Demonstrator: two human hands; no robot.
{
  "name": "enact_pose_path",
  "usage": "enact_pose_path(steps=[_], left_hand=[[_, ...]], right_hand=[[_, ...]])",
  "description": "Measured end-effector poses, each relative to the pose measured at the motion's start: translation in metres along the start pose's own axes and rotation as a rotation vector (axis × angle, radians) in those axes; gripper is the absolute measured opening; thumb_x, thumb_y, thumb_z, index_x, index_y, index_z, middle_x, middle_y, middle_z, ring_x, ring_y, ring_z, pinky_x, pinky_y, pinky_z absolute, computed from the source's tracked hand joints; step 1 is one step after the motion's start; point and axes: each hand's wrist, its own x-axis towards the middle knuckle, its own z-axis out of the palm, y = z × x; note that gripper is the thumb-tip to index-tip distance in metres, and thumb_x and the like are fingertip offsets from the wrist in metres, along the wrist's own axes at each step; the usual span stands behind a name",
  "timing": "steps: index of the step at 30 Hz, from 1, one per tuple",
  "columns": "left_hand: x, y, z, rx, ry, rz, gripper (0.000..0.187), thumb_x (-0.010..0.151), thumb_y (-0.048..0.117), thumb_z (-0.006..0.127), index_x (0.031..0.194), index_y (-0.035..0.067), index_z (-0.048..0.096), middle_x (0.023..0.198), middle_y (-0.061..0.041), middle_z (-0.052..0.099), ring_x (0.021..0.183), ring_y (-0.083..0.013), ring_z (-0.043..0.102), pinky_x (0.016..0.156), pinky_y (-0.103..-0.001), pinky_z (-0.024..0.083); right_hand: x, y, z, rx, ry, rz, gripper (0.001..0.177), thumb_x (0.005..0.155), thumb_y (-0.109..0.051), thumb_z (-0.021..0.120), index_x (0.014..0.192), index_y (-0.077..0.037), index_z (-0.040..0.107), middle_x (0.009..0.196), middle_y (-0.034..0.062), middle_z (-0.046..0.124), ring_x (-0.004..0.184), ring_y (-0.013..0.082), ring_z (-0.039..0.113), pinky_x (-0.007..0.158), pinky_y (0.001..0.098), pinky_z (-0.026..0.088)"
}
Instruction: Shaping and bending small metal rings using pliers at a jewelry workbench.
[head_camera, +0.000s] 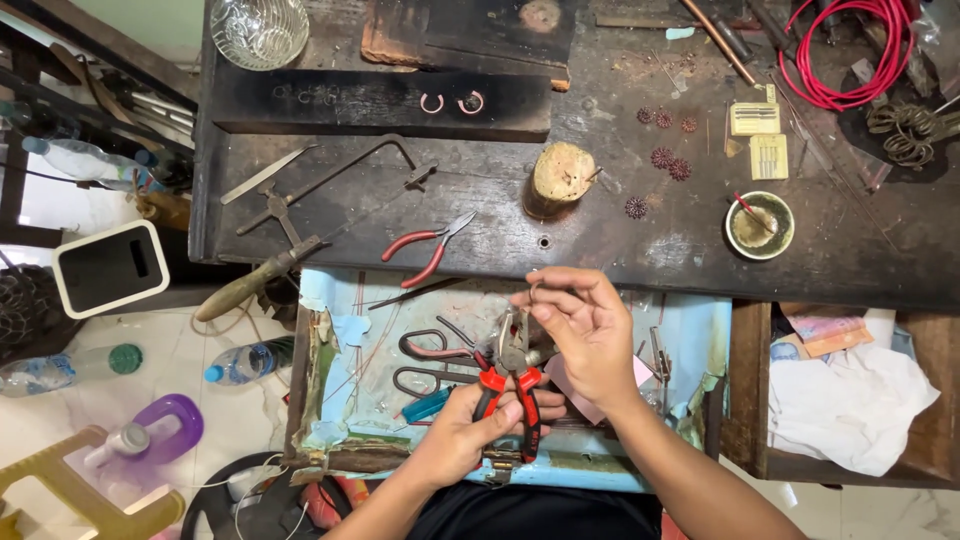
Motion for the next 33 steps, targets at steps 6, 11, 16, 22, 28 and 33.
enact_pose_path(steps=[6,11,16,22,28,33], left_hand=[[0.000,0.002,0.001,0.012,-0.030,0.029,0.051,0.100,0.028,0.059,0.133,-0.010,0.057,0.128,-0.026,0.069,0.123,-0.0392,0.068,0.103,-0.051,0.060],[0.001,0.001,0.001,0.003,-0.022,0.011,0.050,0.100,0.027,0.059,0.134,-0.009,0.056,0.129,-0.026,0.068,0.122,-0.0395,0.069,0.101,-0.050,0.060],[0.000,-0.002,-0.001,-0.007,-0.028,-0.013,0.054,0.100,0.029,0.059,0.138,-0.008,0.051,0.131,-0.026,0.067,0.122,-0.0405,0.069,0.101,-0.050,0.060],[0.000,0.000,0.000,0.023,-0.011,-0.057,0.053,0.097,0.032,0.062,0.129,-0.010,0.061,0.128,-0.025,0.070,0.116,-0.0385,0.072,0.096,-0.047,0.064],[0.000,-0.001,-0.001,0.009,-0.028,-0.055,0.056,0.098,0.033,0.062,0.133,-0.011,0.057,0.127,-0.029,0.069,0.117,-0.0413,0.071,0.095,-0.048,0.063],[0.000,0.004,0.000,-0.013,-0.039,-0.057,0.055,0.098,0.031,0.060,0.133,-0.011,0.056,0.128,-0.029,0.068,0.119,-0.0416,0.070,0.096,-0.050,0.063]], right_hand=[[0.003,0.001,0.001,-0.157,0.046,-0.045,0.023,0.095,0.005,0.068,0.118,0.004,0.069,0.110,0.0144,0.064,0.100,0.0351,0.080,0.093,0.0355,0.069],[0.002,0.003,0.001,-0.095,0.113,0.044,0.018,0.090,0.007,0.073,0.103,0.000,0.064,0.103,0.0198,0.076,0.099,0.0341,0.080,0.087,0.0336,0.069],[0.006,-0.004,0.000,-0.280,0.152,0.083,0.027,0.088,-0.002,0.077,0.114,-0.001,0.071,0.100,0.0159,0.081,0.087,0.0209,0.081,0.082,0.0253,0.066],[0.004,-0.001,-0.002,-0.007,0.033,0.119,0.031,0.104,-0.011,0.053,0.128,0.007,0.061,0.122,0.0316,0.070,0.112,0.0454,0.074,0.094,0.0463,0.067],[0.000,-0.001,-0.003,0.239,-0.009,0.218,0.041,0.106,-0.014,0.043,0.134,0.014,0.054,0.129,0.0393,0.064,0.121,0.0495,0.068,0.101,0.0528,0.061],[-0.002,-0.003,-0.002,0.162,0.000,0.236,0.038,0.107,-0.015,0.043,0.132,0.009,0.059,0.130,0.0343,0.068,0.120,0.0444,0.071,0.086,0.0336,0.064]])
